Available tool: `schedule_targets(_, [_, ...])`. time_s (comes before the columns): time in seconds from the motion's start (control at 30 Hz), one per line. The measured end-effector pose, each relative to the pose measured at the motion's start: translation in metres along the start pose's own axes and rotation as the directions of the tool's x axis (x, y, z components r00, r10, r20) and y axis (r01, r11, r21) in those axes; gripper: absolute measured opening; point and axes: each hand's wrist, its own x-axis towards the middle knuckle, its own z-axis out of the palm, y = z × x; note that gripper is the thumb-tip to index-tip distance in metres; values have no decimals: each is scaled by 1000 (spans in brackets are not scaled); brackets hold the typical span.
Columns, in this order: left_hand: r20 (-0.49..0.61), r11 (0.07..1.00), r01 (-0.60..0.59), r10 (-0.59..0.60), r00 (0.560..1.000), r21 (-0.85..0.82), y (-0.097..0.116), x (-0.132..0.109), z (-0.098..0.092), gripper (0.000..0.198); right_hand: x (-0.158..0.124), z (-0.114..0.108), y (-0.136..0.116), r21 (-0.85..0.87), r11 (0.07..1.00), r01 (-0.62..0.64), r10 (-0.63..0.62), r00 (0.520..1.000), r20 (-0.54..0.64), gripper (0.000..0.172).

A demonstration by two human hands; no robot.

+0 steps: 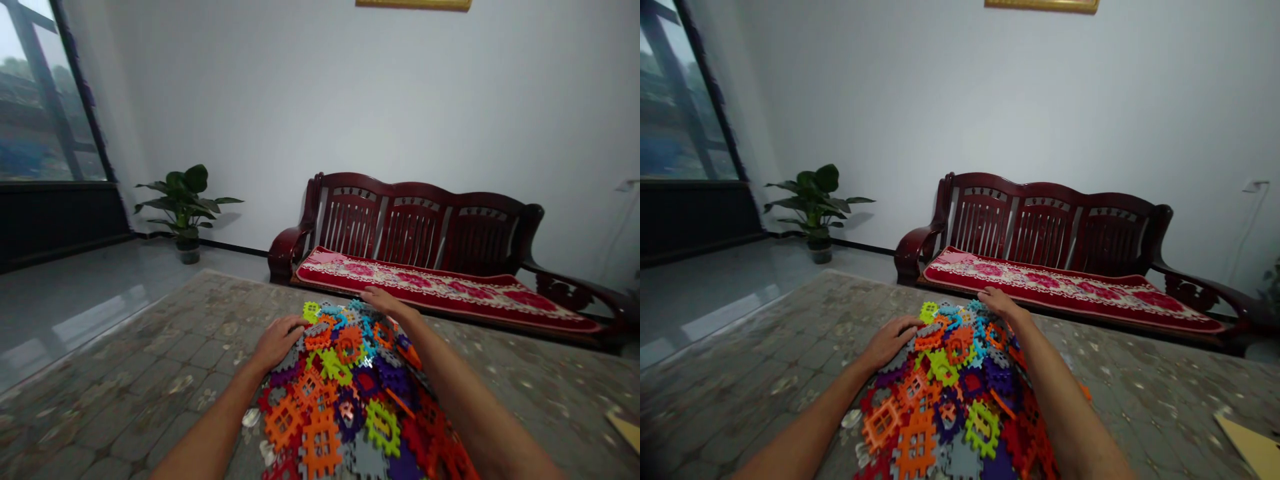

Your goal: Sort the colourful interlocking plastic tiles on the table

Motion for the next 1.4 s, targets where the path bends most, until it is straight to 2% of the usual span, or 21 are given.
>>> schedule_targets(0.1, [-14,1000,15,-15,1000,10,0,-1,1,34,13,16,-4,-32,999,-1,4,997,74,54])
schedule_targets(0.2, [-12,1000,27,-27,1000,9,1,-1,1,34,15,23,-8,-65,998,-23,30,993,118,45])
schedule_targets(0.37, [1,999,32,-32,999,9,6,-1,-2,33,5,19,-12,-80,994,-70,80,988,129,27])
schedule_targets(0.57, [2,1000,18,-19,1000,17,4,0,-1,33,-8,13,-13,17,996,-91,89,989,118,15])
schedule_targets(0.8, [-10,1000,-5,6,1000,2,0,1,1,33,-16,16,-14,190,981,-45,24,993,113,19])
schedule_targets(1.0, [5,1000,-2,2,1000,-5,1,1,-1,32,-35,12,-15,313,948,63,-58,998,-26,25])
schedule_targets(1.13, [9,1000,-22,22,1000,-8,0,2,0,32,-54,0,-15,450,878,163,-141,987,-81,30])
schedule_targets(1.27, [2,1000,-8,8,1000,-19,0,2,0,32,-75,-11,-17,537,819,202,-199,978,-65,29])
schedule_targets(1.4, [-3,1000,15,-15,1000,-18,1,1,-1,33,-97,-15,-20,596,785,171,-214,977,2,25])
